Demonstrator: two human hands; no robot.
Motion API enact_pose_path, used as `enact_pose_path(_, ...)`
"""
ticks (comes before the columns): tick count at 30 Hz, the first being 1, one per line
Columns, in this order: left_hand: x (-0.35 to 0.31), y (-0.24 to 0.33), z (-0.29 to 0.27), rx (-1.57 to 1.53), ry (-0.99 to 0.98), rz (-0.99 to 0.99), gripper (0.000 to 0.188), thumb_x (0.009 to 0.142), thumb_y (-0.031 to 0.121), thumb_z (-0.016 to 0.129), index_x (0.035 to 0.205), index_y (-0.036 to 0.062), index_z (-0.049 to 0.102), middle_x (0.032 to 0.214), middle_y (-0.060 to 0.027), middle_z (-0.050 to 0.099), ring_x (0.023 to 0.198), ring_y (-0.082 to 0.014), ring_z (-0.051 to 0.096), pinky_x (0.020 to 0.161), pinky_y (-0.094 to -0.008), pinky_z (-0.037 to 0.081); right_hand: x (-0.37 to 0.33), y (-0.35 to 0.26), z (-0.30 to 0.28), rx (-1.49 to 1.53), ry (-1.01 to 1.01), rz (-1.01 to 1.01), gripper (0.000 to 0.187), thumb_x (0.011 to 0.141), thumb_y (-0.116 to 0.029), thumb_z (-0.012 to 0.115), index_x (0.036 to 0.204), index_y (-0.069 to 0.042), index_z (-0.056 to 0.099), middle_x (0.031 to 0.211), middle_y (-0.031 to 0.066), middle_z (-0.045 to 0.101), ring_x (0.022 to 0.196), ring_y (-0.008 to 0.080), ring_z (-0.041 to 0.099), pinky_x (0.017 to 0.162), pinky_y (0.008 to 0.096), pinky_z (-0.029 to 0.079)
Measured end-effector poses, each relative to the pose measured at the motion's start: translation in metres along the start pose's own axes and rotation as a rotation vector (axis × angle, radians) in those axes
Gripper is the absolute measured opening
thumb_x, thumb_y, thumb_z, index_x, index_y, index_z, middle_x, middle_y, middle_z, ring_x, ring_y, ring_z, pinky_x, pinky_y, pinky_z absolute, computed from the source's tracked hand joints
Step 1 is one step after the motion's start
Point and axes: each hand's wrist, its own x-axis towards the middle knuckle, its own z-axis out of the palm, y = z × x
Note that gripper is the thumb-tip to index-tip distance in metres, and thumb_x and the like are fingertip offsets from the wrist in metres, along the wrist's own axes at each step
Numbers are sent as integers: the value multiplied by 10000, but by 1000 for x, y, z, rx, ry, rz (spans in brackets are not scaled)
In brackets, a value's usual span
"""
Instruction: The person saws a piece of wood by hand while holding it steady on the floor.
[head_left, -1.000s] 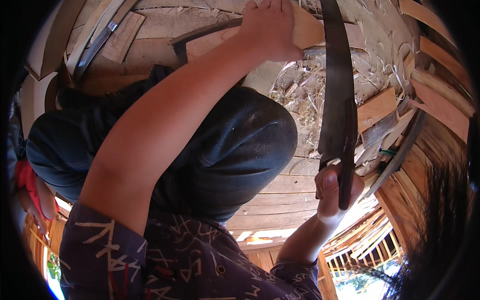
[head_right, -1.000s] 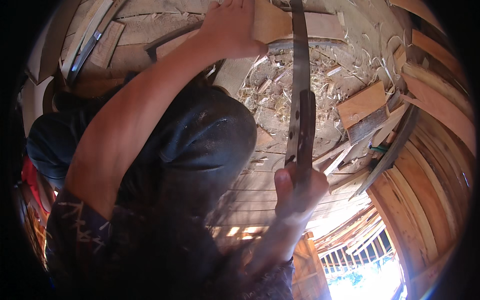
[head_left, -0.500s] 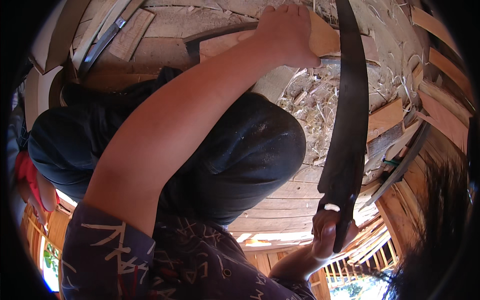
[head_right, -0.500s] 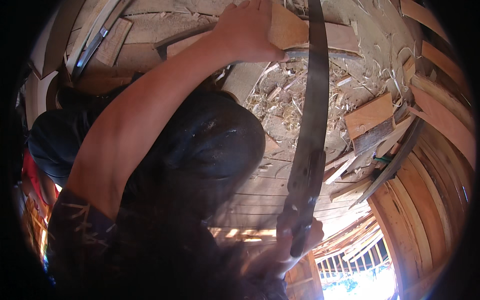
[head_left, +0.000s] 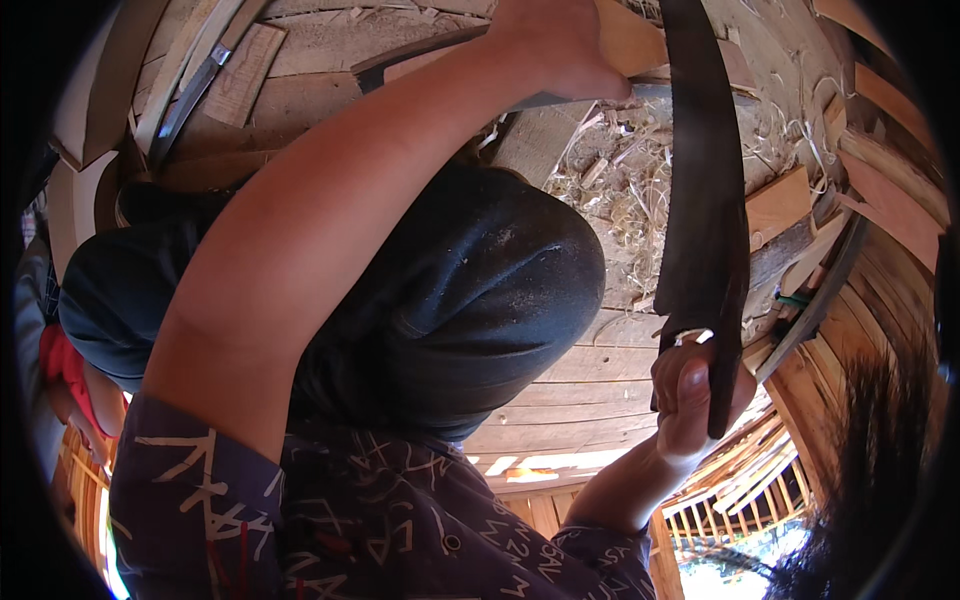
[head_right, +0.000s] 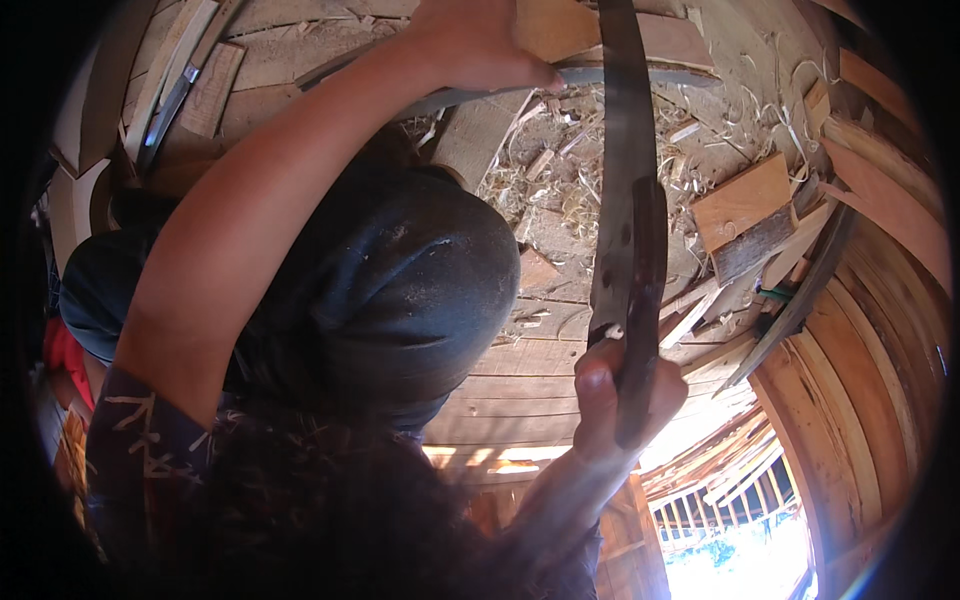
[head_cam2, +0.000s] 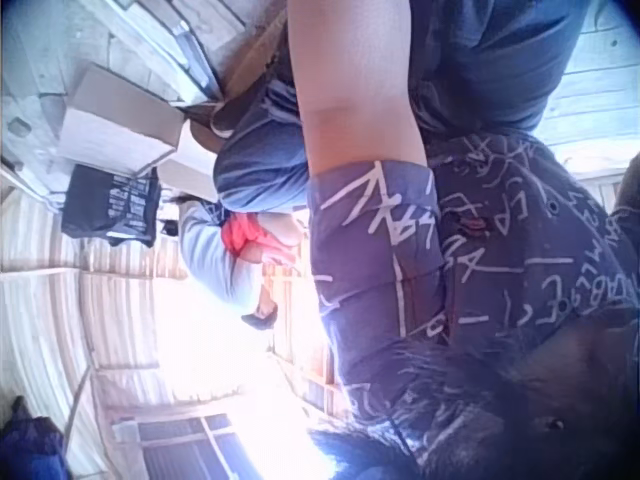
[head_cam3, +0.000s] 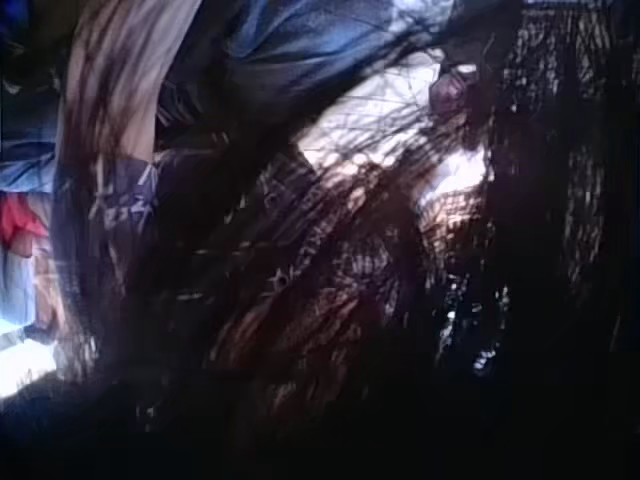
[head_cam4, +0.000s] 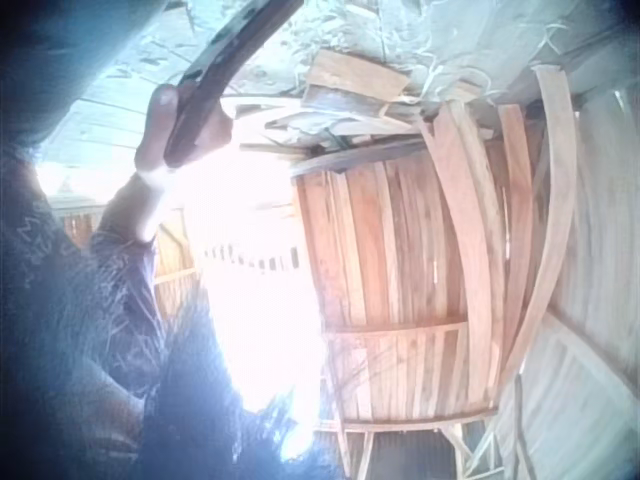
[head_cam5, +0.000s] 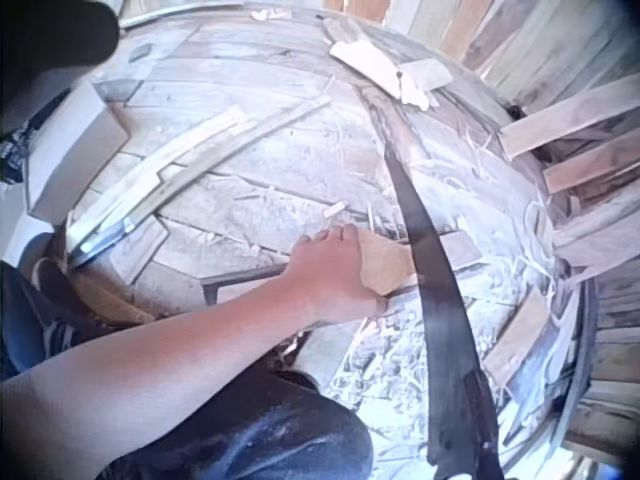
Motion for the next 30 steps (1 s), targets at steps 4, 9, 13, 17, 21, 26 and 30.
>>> enact_pose_path(4,24,-7,35,182,227,110,961,659,478,756,1346,-96,410,1366,-236,496,1290,-325,483,1049,-455,394,-55,18,-21,6,83,-82,426,930,-327,630,678,-20,477,460,8,404,359,70,328,401,202,290)
enact_pose_path(9,17,-22,15,75,25,81,963,624,483,786,1355,-39,440,1310,-186,548,1273,-284,500,1030,-448,375,12,-7,15,35,-80,-142,341,880,-273,645,695,-16,520,478,16,424,398,88,381,393,244,250)
enact_pose_path(13,-10,2,49,224,339,279,982,617,404,799,1381,-53,384,1237,-192,558,1240,-310,509,1028,-463,368,-58,4,-11,53,-81,-32,138,802,-123,637,729,-7,617,537,48,524,451,100,468,425,249,315)
enact_pose_path(17,-57,19,11,199,470,343,974,578,351,818,1361,-52,401,1192,-184,567,1164,-305,528,986,-434,367,-98,-12,22,11,191,-98,309,775,-297,749,636,-82,575,594,77,574,458,174,518,438,297,388)
enact_pose_path(21,-138,23,-1,131,558,478,973,576,313,835,1366,-46,395,1184,-188,556,1158,-326,525,999,-424,362,-196,-22,-3,-372,199,10,421,816,-523,606,754,-118,698,700,71,657,599,247,646,525,338,490)
enact_pose_path(26,-215,10,37,87,330,443,1019,581,337,854,1393,-23,356,1244,-199,517,1195,-354,505,1034,-438,341,-270,-13,12,-311,126,-106,259,784,-341,675,707,-94,665,684,81,665,587,252,636,549,338,517)
enact_pose_path(30,-229,24,57,175,402,429,1040,590,391,857,1389,-33,345,1262,-193,515,1226,-332,489,1041,-451,329,-290,6,31,-200,152,-204,299,778,-257,693,603,-94,515,544,51,506,479,235,514,474,347,394)
